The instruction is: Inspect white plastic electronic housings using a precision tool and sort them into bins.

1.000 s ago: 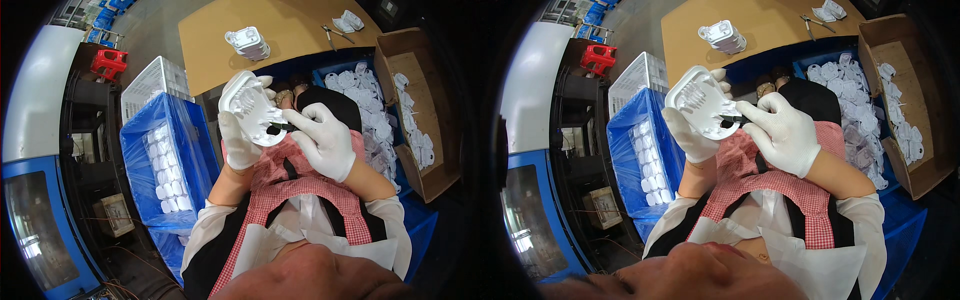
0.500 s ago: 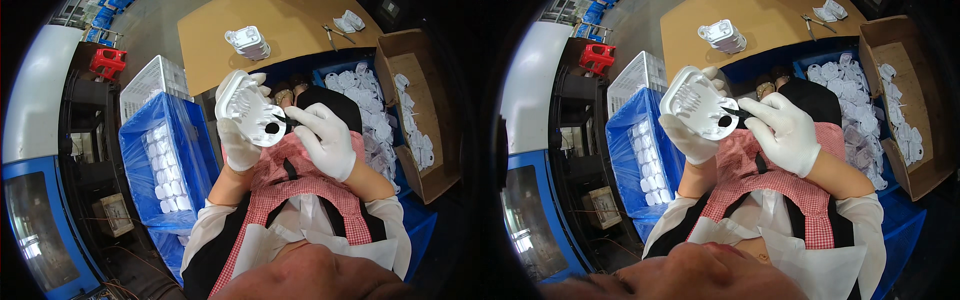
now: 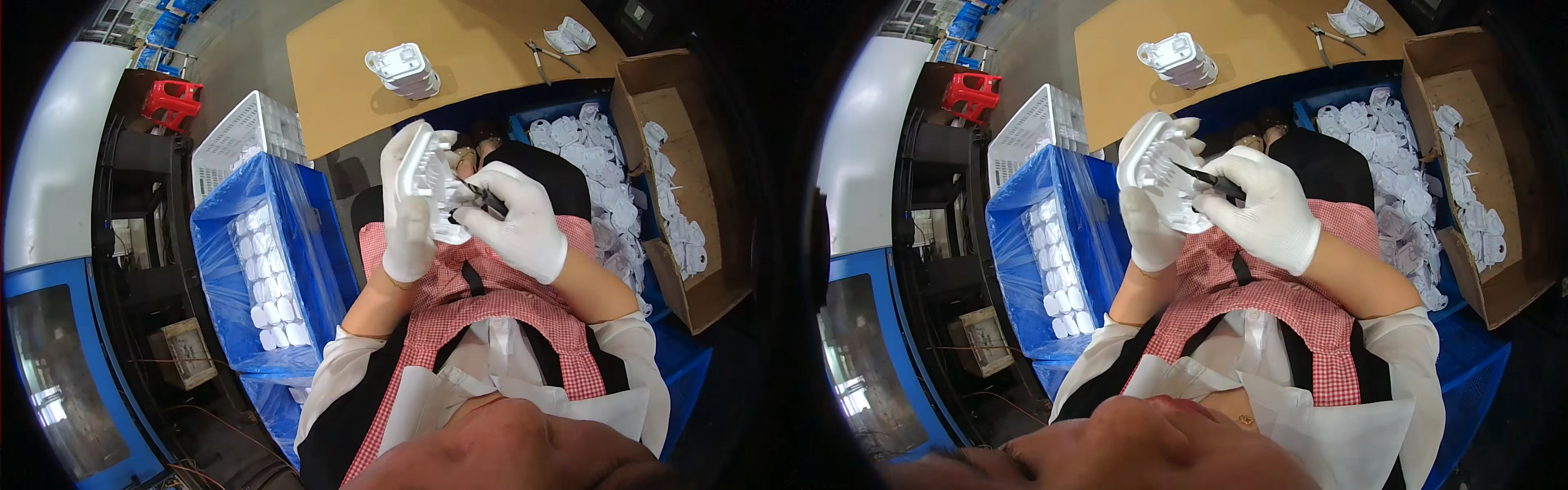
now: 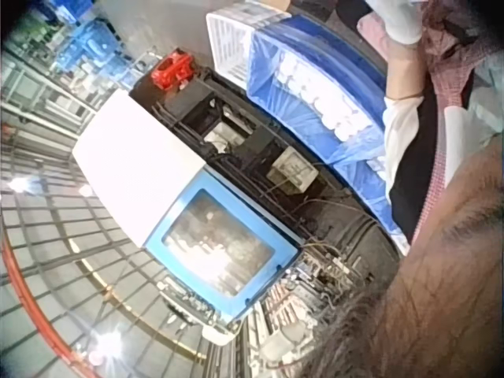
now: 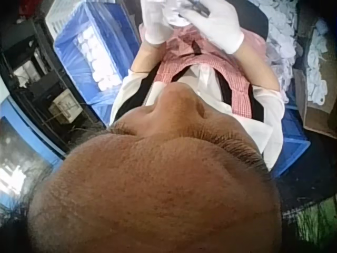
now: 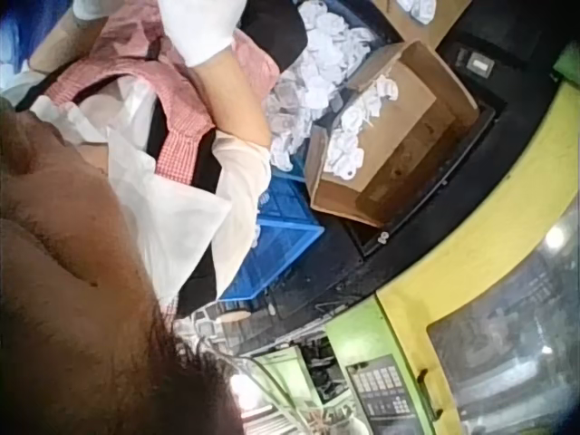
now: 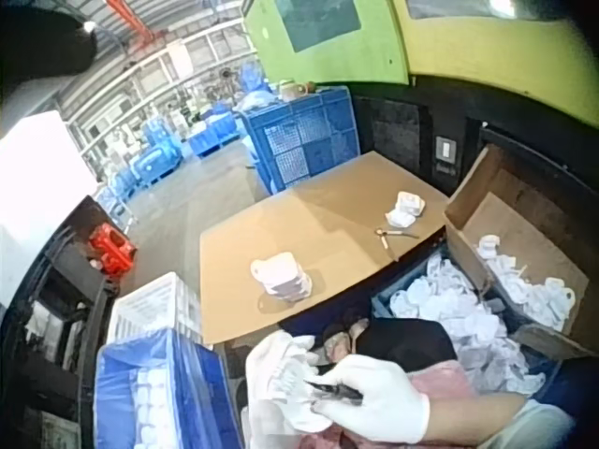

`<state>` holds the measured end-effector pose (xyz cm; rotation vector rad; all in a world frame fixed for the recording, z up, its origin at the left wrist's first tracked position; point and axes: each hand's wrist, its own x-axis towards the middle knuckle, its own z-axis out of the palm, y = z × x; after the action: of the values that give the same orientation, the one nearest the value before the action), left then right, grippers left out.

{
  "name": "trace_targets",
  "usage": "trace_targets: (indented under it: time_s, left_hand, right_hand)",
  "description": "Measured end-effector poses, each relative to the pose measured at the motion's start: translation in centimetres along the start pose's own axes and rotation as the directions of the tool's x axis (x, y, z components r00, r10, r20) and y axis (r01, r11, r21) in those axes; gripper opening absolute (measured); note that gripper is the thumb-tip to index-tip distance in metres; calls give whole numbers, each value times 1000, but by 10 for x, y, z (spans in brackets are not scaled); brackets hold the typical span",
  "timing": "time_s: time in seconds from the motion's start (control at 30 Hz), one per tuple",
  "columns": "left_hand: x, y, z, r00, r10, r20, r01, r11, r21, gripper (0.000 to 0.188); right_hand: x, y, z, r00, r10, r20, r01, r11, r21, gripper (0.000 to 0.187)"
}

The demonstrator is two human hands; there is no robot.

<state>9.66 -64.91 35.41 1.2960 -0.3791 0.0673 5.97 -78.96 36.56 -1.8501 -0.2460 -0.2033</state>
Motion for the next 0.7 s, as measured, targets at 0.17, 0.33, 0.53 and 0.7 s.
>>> trace_targets:
  time_s: [0.17,0.33,0.53,0.7]
  left_hand:
    - [1,9,4,990,-137,19,135,986,102,63]
    - [-1,-1,-7,984,86,157,-111,980,164,54]
    - [2,-6,-10,994,-30,106,48,984,-173,81]
    - [5,-4,-13,954,-275,122,297,798,-524,88]
  right_hand:
    - [4,-2,-4,990,128,58,-127,992,-12,20]
    - [6,-4,-7,980,153,125,-150,988,-31,21]
    - [0,3,-13,975,137,177,-131,990,-42,12]
    - [8,2,-21,933,359,-8,-356,927,121,8]
